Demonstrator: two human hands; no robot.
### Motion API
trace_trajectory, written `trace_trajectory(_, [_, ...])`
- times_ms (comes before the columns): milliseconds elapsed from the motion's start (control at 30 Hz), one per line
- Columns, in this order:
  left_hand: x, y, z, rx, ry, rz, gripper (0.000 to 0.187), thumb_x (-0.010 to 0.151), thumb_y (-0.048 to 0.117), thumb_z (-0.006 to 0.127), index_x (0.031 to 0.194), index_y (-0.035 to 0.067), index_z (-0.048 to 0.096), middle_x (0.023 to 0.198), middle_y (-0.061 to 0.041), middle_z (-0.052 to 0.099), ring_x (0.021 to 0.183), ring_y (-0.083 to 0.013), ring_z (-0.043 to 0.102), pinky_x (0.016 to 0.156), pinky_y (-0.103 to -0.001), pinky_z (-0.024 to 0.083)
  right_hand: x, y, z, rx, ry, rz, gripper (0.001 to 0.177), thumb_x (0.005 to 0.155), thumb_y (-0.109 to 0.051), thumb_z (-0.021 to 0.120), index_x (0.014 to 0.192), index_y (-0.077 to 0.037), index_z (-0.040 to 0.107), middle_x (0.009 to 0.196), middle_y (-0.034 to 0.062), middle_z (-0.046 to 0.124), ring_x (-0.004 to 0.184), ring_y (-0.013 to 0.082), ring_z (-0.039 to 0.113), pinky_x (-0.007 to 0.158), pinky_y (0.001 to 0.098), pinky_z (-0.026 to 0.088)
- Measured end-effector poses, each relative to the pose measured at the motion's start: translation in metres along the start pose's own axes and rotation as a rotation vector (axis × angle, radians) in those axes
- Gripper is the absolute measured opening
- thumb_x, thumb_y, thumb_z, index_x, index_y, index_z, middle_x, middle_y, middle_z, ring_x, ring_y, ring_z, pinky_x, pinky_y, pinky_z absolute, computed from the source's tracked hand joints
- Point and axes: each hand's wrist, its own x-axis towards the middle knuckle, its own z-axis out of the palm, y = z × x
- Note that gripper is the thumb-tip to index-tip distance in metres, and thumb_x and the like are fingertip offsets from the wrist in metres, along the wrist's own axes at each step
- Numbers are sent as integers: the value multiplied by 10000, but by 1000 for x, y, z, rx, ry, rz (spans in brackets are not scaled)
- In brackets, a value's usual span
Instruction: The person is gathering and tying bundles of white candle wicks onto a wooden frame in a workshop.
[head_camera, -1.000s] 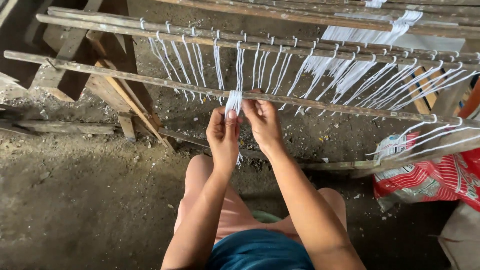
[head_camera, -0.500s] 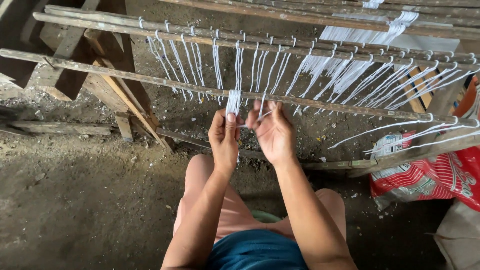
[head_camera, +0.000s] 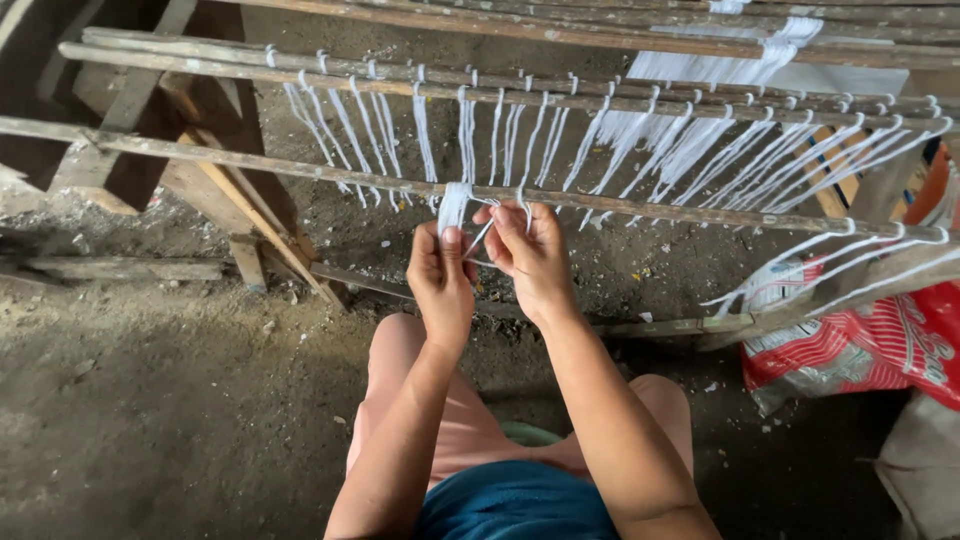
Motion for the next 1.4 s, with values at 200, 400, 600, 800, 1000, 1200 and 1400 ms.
trace_trajectory(200, [11, 2, -21, 97, -32, 117, 123, 1099, 7, 512, 1020, -39, 594, 874, -245, 729, 857, -347, 762, 829, -470, 624, 4, -22, -40, 190, 48, -49, 161, 1044, -67, 520, 1201, -85, 550, 783, 31, 526, 505, 9, 353, 404, 123, 261])
trace_trajectory(400, [10, -6, -21, -2, -59, 153, 191, 1159, 61, 511, 1041, -84, 552, 923, -295, 687, 965, -401, 746, 893, -507, 621, -22, -60, -143, 298, 119, 224, 251, 1025, -308, 560, 1063, -63, 602, 804, -57, 404, 588, -9, 328, 400, 104, 203])
trace_trajectory(600, [12, -4, -20, -15, -84, 189, 208, 1157, 81, 535, 1007, -59, 570, 917, -280, 687, 1055, -419, 734, 925, -500, 623, -35, -85, -195, 287, 228, 181, 298, 1060, -374, 474, 1049, -87, 555, 848, -6, 394, 634, 39, 351, 413, 122, 216])
trace_trajectory(800, [14, 0, -22, 8, -90, 211, 212, 1157, 79, 551, 1018, -78, 584, 924, -284, 686, 1096, -427, 716, 974, -523, 601, -30, -94, -197, 276, 274, 134, 348, 1042, -435, 456, 982, -100, 533, 845, 23, 417, 625, 77, 369, 402, 143, 234])
trace_trajectory(1000, [11, -12, -29, 14, -17, 111, 178, 1152, 49, 554, 986, 0, 596, 784, -187, 679, 653, -207, 655, 614, -278, 505, -17, -63, -190, 21, 390, 78, 559, 1036, -641, 341, 960, -116, 517, 783, -19, 394, 587, 26, 317, 403, 126, 194])
trace_trajectory(1200, [7, -43, -30, 75, 61, 115, 180, 1092, 178, 614, 973, 50, 657, 664, -124, 651, 482, -135, 484, 508, -260, 422, -50, 119, -235, -511, 565, 41, 466, 1081, -538, 462, 953, -118, 619, 685, -45, 457, 551, 62, 461, 473, 199, 382])
trace_trajectory(1400, [0, 0, -6, 37, 63, 28, 146, 1090, 193, 553, 1140, 76, 624, 673, -72, 611, 644, -117, 504, 634, -282, 449, -49, 164, -161, -664, 137, 470, 339, 957, -440, 756, 1065, -119, 778, 946, 49, 739, 867, 132, 661, 739, 300, 540])
